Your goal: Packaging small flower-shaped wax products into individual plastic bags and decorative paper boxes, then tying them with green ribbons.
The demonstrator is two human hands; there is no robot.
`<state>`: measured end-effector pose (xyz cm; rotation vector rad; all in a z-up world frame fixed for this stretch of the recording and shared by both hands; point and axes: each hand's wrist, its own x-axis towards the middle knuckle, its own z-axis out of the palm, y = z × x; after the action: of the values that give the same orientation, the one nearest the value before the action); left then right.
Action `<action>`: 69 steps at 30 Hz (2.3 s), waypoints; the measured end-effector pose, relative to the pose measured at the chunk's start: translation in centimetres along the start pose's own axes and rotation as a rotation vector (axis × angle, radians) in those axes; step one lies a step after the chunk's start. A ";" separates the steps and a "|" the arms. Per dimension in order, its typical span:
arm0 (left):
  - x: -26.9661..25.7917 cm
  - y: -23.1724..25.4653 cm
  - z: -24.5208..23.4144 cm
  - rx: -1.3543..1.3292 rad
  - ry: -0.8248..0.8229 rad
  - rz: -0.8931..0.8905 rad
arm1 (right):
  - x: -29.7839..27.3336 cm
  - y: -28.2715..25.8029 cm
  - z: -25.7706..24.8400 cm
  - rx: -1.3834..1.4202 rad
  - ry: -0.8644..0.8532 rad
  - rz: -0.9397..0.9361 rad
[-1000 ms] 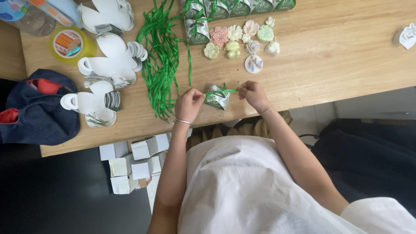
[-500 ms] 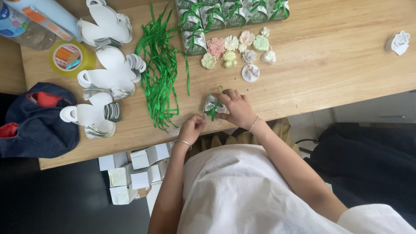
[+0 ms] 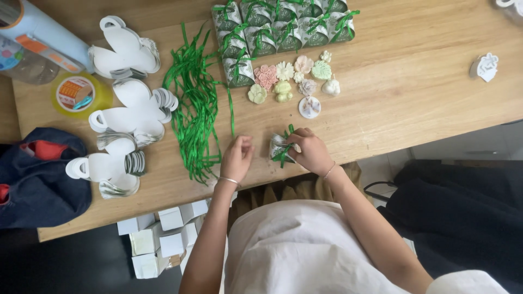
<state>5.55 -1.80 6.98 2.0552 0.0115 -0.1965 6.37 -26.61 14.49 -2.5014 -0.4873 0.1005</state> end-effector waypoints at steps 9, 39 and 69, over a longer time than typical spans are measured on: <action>15.6 8.5 1.8 0.380 0.090 0.382 | -0.9 1.8 -0.3 0.100 0.044 0.126; 13.7 7.0 7.5 0.620 -0.123 0.254 | 10.9 2.4 -9.1 0.159 0.248 -0.011; -4.3 1.6 -9.1 0.255 0.475 0.231 | 21.7 3.4 -1.0 -0.338 0.220 -0.139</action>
<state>2.72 5.72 13.21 2.2914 0.0429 0.4565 27.80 -21.85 14.23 -2.7508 -0.6265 -0.3345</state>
